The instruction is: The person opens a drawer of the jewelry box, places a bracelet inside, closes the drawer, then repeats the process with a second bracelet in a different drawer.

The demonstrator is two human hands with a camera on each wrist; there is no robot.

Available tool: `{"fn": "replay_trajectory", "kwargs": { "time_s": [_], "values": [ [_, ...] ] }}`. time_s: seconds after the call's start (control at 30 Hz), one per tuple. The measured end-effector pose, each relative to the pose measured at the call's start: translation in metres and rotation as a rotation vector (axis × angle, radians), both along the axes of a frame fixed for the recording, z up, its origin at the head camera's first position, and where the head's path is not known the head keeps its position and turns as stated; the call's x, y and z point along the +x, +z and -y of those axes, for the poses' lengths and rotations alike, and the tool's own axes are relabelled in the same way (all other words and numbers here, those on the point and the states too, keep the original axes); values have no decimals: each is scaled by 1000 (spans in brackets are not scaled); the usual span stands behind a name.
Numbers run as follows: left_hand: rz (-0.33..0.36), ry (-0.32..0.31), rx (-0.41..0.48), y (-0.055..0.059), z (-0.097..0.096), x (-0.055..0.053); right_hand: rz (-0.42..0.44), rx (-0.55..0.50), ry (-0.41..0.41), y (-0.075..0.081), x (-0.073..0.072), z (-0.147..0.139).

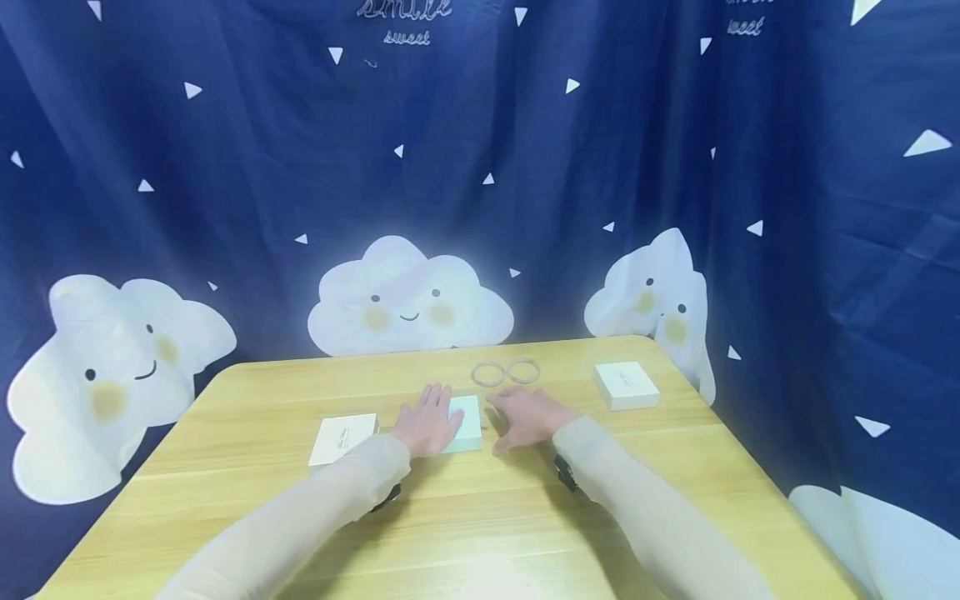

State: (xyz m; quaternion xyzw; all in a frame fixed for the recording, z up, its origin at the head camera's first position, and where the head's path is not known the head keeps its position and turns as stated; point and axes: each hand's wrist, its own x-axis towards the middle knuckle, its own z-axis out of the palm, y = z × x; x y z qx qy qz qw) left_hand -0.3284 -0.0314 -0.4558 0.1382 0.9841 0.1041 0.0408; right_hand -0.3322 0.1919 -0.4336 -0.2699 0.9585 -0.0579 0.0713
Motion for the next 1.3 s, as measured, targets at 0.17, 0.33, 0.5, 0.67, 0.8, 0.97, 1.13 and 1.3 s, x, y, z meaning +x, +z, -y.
{"fn": "replay_trajectory", "kwargs": {
  "time_s": [0.17,0.33,0.5,0.67,0.8,0.97,1.13,1.3],
  "values": [
    [3,10,32,2,1,-1,7,-1,1,1,1,1],
    [-19,32,23,1,3,-3,7,3,11,2,1,2],
    [-35,36,13,-1,4,-4,3,5,11,2,0,2],
    [-41,27,9,-2,3,-5,1,9,11,2,0,3],
    [-36,13,-36,-10,3,-11,0,15,8,1,-1,3],
    [-16,5,-49,-18,4,-18,8,5,12,2,0,4],
    [-6,1,-27,-13,4,-13,24,-6,23,2,-1,5],
    [-26,-10,-24,-9,3,-8,23,-4,36,2,0,6]
  ]
}}
